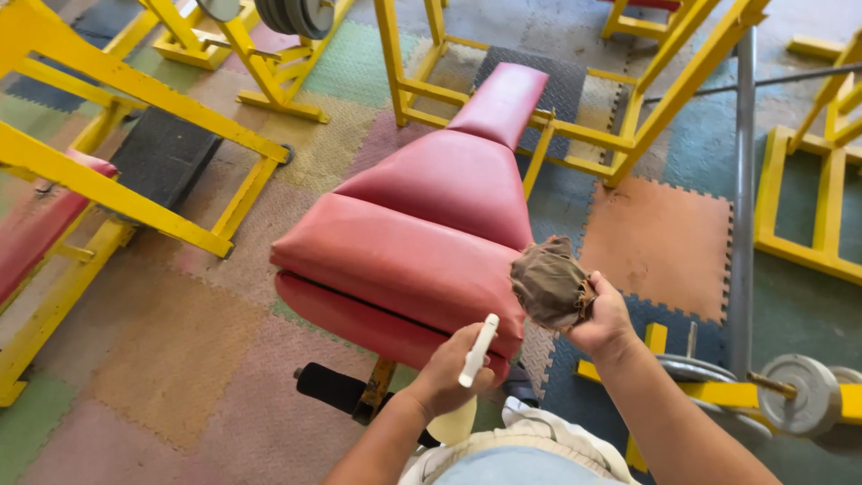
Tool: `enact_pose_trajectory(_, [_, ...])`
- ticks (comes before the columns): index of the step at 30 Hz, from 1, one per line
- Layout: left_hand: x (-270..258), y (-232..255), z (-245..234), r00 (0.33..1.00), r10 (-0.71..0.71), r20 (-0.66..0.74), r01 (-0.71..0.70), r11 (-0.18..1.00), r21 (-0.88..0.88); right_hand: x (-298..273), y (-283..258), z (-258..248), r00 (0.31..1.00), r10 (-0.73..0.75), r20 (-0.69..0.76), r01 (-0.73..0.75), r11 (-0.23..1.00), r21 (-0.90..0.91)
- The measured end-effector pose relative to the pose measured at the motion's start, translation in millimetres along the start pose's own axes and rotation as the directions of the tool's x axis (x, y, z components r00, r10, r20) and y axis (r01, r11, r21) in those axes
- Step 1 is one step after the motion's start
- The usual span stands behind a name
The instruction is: Cleaning and wiping down various gym equipment using a spray bottle and a cloth.
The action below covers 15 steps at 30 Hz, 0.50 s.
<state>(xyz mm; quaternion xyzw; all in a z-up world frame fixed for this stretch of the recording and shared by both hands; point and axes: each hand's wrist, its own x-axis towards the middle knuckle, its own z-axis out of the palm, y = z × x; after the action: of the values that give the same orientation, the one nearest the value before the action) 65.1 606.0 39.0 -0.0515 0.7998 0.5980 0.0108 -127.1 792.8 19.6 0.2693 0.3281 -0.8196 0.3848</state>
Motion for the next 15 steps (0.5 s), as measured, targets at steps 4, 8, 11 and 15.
enact_pose_trajectory(4, [11.9,-1.5,-0.5,0.995,-0.097,-0.001,0.096,0.993,0.067,14.8,-8.0,-21.9,1.0,-0.022,-0.019,0.022,1.0,0.019])
enact_pose_trajectory(8, [22.8,-0.5,1.5,0.944,-0.306,0.121,0.289,0.947,0.142,12.4,-15.3,-27.3,0.999,-0.035,-0.017,0.035,0.999,0.023])
enact_pose_trajectory(11, [28.0,0.3,3.5,0.908,-0.384,0.167,0.344,0.911,0.228,9.6,-20.6,-27.0,0.999,-0.037,-0.005,0.037,0.998,0.041])
enact_pose_trajectory(15, [32.8,-7.8,10.0,0.911,-0.388,0.14,0.33,0.89,0.316,13.5,-27.0,-42.4,0.997,-0.053,-0.052,0.057,0.995,0.077])
